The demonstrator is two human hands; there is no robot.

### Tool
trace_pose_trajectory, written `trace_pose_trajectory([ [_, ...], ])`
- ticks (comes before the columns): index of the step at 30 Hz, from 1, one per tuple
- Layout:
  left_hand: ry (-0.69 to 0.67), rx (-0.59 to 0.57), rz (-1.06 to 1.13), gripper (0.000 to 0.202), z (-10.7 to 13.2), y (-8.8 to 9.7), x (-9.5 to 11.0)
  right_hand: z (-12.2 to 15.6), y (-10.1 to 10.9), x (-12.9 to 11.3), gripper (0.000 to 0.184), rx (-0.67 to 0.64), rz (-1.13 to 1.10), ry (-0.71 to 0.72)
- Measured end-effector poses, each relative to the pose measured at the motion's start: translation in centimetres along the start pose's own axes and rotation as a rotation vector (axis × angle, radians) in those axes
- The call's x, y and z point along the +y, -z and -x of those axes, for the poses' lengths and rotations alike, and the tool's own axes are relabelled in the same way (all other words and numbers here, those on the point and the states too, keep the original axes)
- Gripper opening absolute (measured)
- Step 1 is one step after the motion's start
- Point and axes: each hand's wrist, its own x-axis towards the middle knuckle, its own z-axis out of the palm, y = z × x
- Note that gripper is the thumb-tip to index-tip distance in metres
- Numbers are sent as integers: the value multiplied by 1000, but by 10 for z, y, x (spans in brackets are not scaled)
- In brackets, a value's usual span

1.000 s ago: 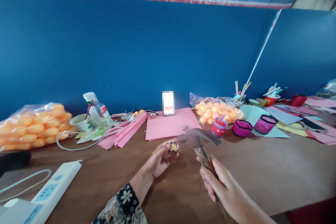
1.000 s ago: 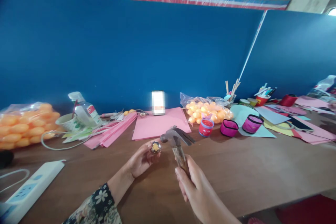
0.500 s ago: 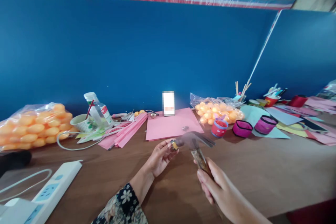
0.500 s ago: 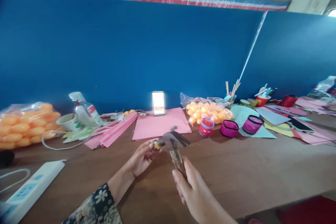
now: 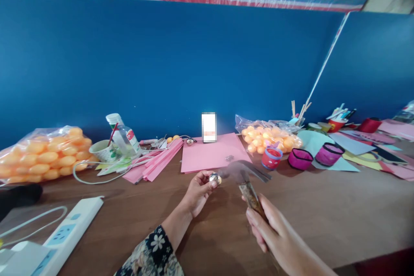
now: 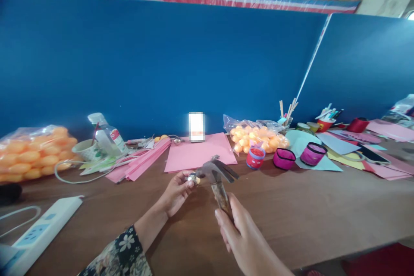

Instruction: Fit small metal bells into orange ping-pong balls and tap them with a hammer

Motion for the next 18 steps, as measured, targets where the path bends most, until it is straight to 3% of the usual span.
trace_pose_trajectory([
  [4, 27, -34, -28, 31, 1, -2, 2, 0, 2, 2, 27, 14, 50, 25],
  [8, 35, 59, -33, 26, 0, -2, 3, 2, 19, 2, 31, 19, 173, 28],
  [11, 41, 143, -29, 24, -2, -1, 4, 5, 47, 4, 29, 102, 403, 93],
  [14, 63, 130, -45, 25, -4, 0, 5, 5, 82, 10, 23, 204, 707, 157],
  [18, 108, 133, -74, 25, -4, 1, 6, 5, 127, 23, 21, 206, 1018, 120],
])
